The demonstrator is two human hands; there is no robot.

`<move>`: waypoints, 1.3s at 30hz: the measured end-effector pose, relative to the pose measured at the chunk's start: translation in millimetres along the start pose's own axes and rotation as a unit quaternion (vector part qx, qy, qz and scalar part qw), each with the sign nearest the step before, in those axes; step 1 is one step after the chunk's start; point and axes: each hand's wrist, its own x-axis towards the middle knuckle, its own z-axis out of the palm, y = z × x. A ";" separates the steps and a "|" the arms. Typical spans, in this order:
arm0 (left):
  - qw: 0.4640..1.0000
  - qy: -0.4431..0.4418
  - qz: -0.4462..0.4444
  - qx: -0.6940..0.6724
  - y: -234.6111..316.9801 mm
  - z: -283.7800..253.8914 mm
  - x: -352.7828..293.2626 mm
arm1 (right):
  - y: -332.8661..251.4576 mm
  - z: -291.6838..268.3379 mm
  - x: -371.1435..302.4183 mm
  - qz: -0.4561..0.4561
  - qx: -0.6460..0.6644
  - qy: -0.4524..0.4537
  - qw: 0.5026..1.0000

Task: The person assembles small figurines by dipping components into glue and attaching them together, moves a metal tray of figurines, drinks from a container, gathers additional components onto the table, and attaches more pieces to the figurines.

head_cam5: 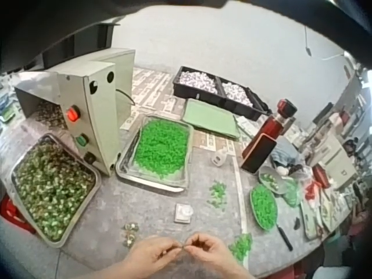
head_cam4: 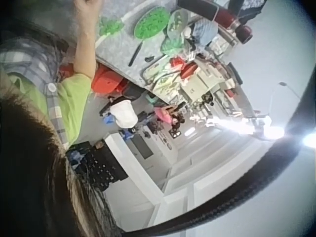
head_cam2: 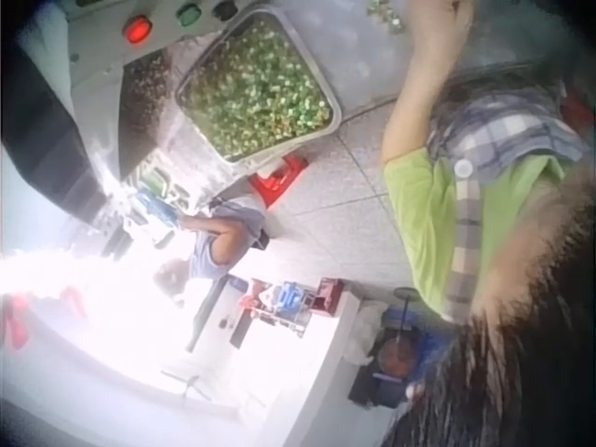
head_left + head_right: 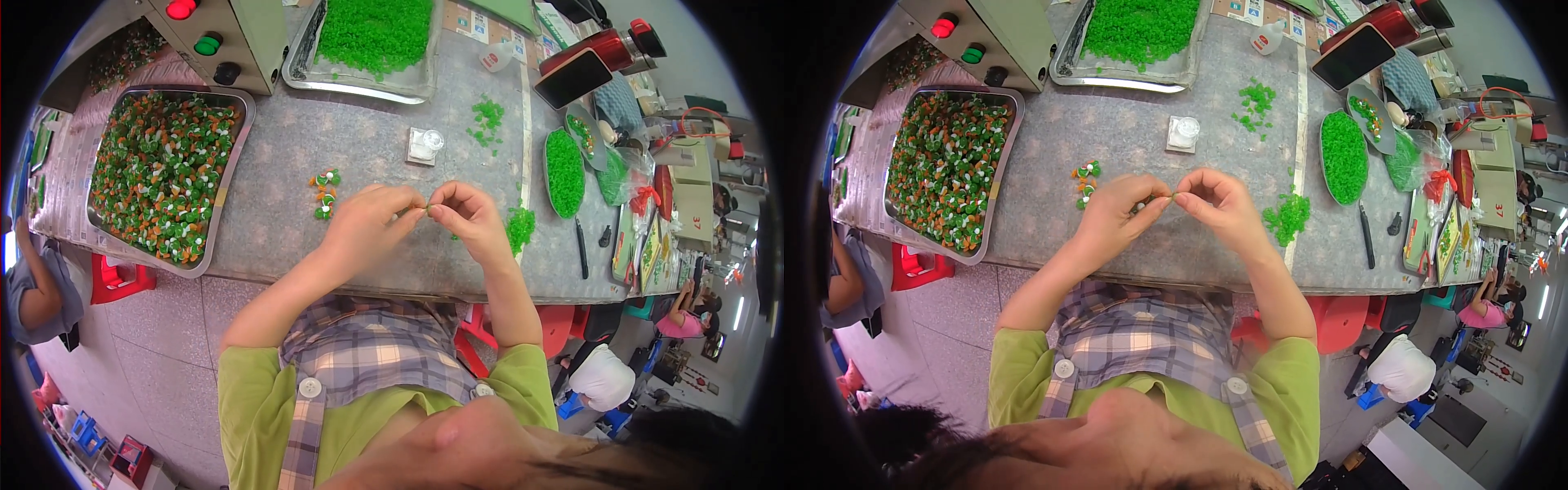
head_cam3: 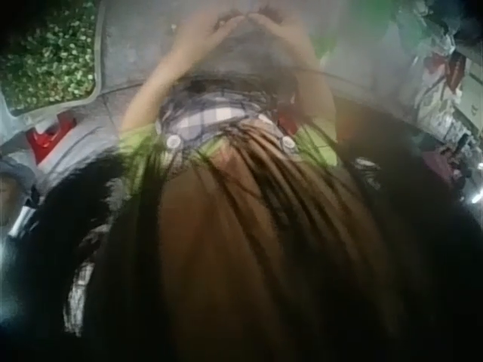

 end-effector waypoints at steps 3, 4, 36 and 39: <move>0.999 0.018 0.029 0.029 -5.2 5.1 2.4 | 2.1 -4.2 5.5 -0.005 -0.044 0.006 0.999; 0.999 0.018 0.030 0.028 -8.1 7.3 3.3 | 2.5 -7.0 9.5 -0.027 -0.062 0.004 0.998; 0.921 -0.031 -0.171 -0.348 -10.8 9.1 6.5 | -12.4 14.9 7.7 -0.087 0.056 0.030 0.994; 0.908 -0.047 -0.160 -0.385 -9.1 9.8 4.8 | -5.6 11.6 7.1 -0.096 0.061 0.043 0.993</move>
